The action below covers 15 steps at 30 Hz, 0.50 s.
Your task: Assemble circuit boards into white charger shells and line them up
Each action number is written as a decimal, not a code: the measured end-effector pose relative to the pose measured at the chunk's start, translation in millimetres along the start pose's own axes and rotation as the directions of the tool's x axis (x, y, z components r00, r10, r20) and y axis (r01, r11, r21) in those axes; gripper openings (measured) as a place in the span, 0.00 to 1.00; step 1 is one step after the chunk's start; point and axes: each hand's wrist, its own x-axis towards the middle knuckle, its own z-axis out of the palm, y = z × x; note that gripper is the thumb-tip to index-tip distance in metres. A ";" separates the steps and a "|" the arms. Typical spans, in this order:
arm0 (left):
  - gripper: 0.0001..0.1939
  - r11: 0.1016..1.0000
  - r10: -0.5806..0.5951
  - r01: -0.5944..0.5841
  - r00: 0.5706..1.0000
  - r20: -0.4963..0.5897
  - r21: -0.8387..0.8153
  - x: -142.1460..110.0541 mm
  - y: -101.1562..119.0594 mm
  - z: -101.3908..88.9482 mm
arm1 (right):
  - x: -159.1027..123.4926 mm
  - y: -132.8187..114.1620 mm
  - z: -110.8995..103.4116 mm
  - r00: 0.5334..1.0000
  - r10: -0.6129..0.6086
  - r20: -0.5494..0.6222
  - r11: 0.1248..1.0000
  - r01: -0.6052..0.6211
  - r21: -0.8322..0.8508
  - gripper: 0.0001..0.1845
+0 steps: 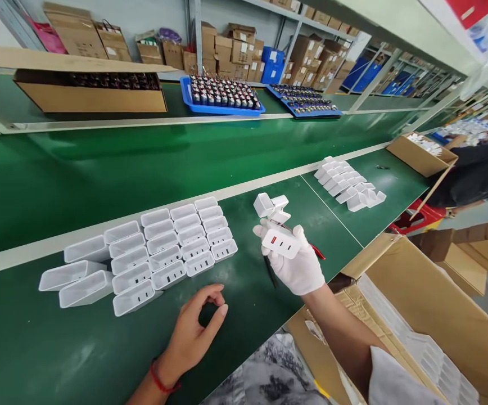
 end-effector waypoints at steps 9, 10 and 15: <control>0.09 0.995 -0.101 0.102 0.995 0.026 -0.021 1.9 2.7 0.9 | 74.6 -20.2 9.0 0.940 -0.329 0.089 0.786 0.325 -0.525 0.31; 0.10 0.993 -0.115 0.115 0.993 0.024 -0.029 0.8 2.4 2.7 | 92.3 -24.7 13.7 0.932 -0.341 0.125 0.729 0.346 -0.590 0.30; 0.19 0.982 -0.183 0.169 0.968 -0.175 -0.089 -7.7 0.0 21.5 | 178.0 -44.7 52.1 0.919 -0.293 0.263 0.328 0.355 -0.875 0.18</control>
